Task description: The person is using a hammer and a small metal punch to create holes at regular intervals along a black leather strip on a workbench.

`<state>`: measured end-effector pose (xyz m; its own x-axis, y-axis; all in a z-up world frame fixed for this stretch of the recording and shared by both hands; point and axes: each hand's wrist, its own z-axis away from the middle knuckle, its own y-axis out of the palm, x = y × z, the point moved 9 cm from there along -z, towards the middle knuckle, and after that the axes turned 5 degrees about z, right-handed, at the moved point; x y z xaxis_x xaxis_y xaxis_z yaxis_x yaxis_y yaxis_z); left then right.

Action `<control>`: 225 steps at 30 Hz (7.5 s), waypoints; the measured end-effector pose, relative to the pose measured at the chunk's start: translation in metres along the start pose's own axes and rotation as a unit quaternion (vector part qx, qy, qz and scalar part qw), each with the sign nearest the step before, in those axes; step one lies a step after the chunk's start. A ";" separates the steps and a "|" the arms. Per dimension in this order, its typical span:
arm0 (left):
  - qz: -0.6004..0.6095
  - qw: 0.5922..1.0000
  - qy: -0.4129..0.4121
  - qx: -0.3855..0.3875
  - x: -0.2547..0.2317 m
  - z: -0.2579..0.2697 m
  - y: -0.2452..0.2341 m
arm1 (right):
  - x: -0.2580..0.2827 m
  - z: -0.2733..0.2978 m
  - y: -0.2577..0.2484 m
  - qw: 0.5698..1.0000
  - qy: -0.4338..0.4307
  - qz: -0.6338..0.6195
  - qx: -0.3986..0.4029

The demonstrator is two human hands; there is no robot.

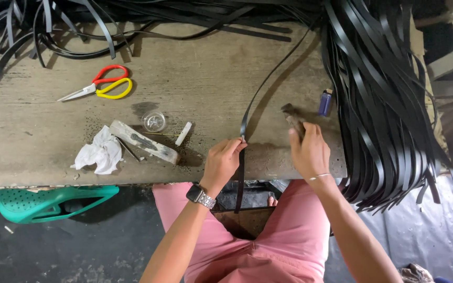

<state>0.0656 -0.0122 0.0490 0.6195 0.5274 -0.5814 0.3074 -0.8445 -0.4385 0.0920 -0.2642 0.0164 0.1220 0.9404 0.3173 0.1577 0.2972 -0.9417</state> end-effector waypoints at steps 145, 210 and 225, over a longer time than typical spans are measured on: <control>0.013 0.999 -0.031 0.025 -0.002 0.006 -0.009 | 0.018 0.020 -0.030 0.994 0.003 -0.098 0.050; 0.128 0.970 -0.208 -0.006 0.029 0.006 -0.019 | 0.109 0.050 0.020 0.939 -0.325 -0.080 -0.078; 0.092 0.982 -0.164 0.004 0.014 0.001 -0.019 | 0.107 0.050 0.021 0.945 -0.317 -0.068 -0.053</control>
